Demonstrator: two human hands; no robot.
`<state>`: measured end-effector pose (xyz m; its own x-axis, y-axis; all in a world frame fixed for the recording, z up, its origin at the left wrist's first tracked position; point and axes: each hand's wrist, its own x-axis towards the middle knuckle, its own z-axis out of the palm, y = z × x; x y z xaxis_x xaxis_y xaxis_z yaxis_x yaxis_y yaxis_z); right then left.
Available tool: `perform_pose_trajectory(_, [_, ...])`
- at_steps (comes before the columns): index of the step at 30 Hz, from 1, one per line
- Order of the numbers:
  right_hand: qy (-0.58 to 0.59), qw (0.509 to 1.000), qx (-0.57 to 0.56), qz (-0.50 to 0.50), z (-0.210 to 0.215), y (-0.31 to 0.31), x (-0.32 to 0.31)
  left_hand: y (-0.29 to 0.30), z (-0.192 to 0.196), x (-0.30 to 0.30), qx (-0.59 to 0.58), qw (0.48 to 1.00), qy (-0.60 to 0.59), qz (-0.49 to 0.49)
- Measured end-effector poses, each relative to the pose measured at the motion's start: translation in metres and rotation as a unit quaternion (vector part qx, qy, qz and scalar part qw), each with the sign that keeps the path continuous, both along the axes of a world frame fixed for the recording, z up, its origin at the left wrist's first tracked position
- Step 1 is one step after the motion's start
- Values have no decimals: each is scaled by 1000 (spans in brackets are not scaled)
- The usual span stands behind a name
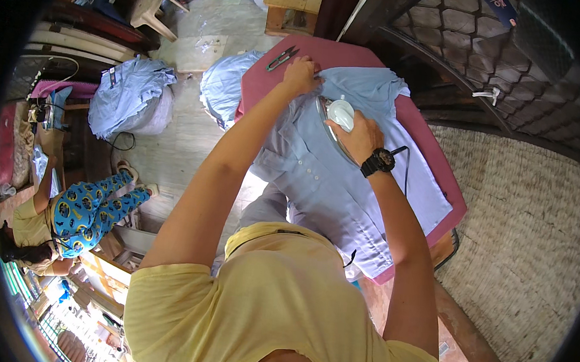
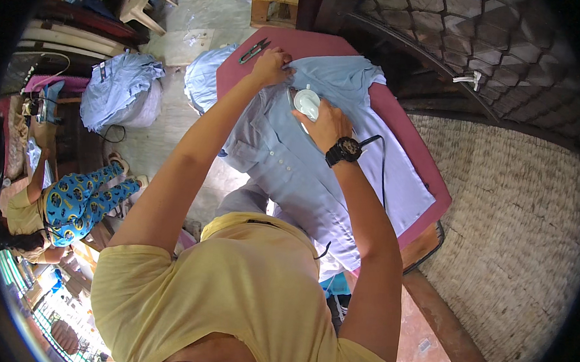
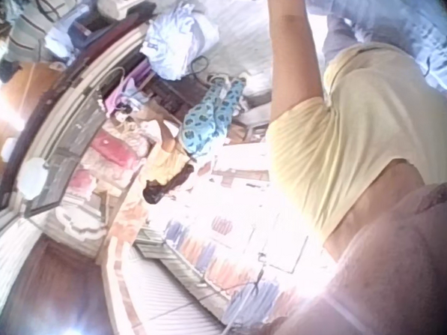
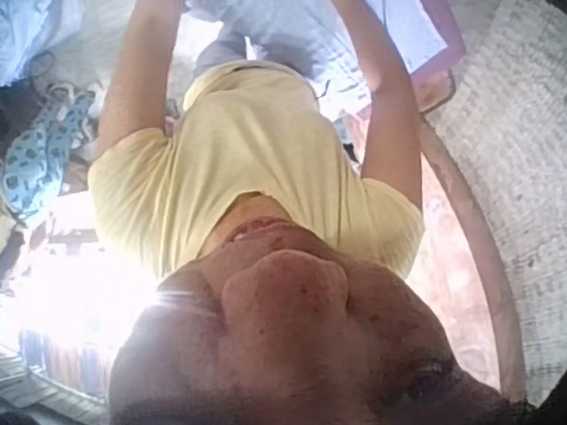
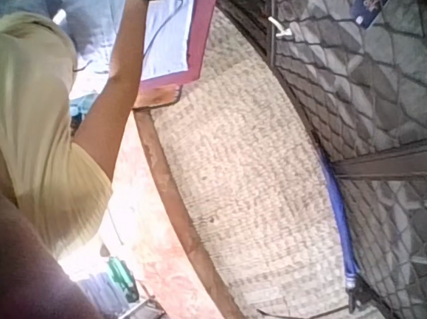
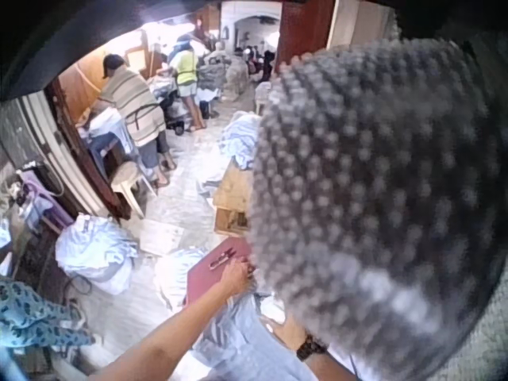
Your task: The person irons a blue shirt on a padded board, pressing the body and sleeves with a handheld iron, then turns and adjusts the garment to press different sections.
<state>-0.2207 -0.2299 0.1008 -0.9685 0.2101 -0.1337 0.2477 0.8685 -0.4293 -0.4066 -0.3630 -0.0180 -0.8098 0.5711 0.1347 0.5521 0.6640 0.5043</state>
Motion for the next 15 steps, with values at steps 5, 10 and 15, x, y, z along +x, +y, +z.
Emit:
perform_pose_trajectory(5, [19, 998, -11, 56, -7, 3, -7, 1, -1, -19, 123, 974, -189, 2])
perform_pose_trajectory(10, [45, 999, 15, -21, -1, -11, -56, -42, -22, -19, 397, 899, -165, 78])
perform_pose_trajectory(15, [34, 998, 32, 42, -7, -16, -73, -91, -31, 24, 183, 968, -148, 83])
